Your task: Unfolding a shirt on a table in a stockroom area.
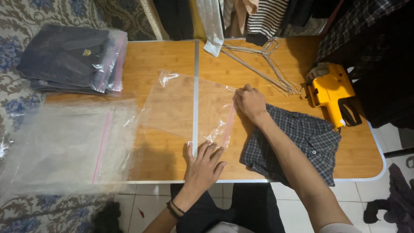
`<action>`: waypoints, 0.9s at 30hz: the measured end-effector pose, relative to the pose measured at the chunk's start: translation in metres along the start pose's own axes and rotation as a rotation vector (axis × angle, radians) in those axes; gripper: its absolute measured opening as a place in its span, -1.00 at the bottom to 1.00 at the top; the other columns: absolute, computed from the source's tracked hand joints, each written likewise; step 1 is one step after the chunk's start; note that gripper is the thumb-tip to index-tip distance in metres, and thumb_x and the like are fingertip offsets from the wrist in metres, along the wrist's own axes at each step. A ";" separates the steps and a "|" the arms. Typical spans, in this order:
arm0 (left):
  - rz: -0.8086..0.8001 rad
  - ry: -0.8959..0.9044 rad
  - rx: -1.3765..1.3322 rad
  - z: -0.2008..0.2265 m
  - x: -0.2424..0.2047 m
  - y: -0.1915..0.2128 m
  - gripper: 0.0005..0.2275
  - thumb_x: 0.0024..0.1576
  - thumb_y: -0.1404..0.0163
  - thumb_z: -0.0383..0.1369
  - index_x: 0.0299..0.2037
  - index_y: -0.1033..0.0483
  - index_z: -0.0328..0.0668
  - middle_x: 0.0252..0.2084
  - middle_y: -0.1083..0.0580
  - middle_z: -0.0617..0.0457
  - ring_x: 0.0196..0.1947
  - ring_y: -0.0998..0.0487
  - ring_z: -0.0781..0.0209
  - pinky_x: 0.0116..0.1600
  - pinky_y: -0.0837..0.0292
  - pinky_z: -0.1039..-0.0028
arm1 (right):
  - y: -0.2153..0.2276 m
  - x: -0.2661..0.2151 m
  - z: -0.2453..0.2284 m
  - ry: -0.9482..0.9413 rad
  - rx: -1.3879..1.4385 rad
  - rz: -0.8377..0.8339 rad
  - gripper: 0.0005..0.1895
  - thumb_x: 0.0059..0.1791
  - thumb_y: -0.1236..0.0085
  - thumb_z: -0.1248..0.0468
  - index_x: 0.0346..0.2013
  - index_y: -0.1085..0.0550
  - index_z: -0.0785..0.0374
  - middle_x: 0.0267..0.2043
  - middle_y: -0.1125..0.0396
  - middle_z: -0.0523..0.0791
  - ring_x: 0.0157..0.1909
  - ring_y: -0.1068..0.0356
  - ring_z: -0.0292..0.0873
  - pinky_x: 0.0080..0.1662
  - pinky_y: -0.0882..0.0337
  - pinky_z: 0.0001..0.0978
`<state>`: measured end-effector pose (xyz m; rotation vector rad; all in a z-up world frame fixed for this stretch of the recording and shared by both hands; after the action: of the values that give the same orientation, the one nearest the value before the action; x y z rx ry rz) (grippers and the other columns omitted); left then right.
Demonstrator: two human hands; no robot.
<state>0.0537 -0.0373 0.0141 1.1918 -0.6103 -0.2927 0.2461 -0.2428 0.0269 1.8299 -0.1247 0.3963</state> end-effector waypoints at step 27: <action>0.240 0.166 -0.134 -0.162 0.089 0.081 -0.56 0.33 0.14 -0.19 0.32 -0.35 -0.33 0.39 -0.31 -0.24 0.43 -0.24 -0.15 0.47 -0.08 0.17 | -0.038 -0.042 -0.068 0.043 0.030 -0.048 -0.28 0.14 0.27 -0.10 0.42 -0.11 0.37 0.46 0.03 0.31 0.42 0.06 0.41 0.28 0.07 0.44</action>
<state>0.2120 0.0709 0.0763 0.9921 -0.5728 -0.0303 0.2033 -0.1722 -0.0054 1.8491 -0.0452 0.4049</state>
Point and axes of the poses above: each hand's wrist, its own x-axis towards the middle knuckle, its own y-axis out of the back of the hand, z = x × y, the point moved 7 cm from there along x, towards the middle knuckle
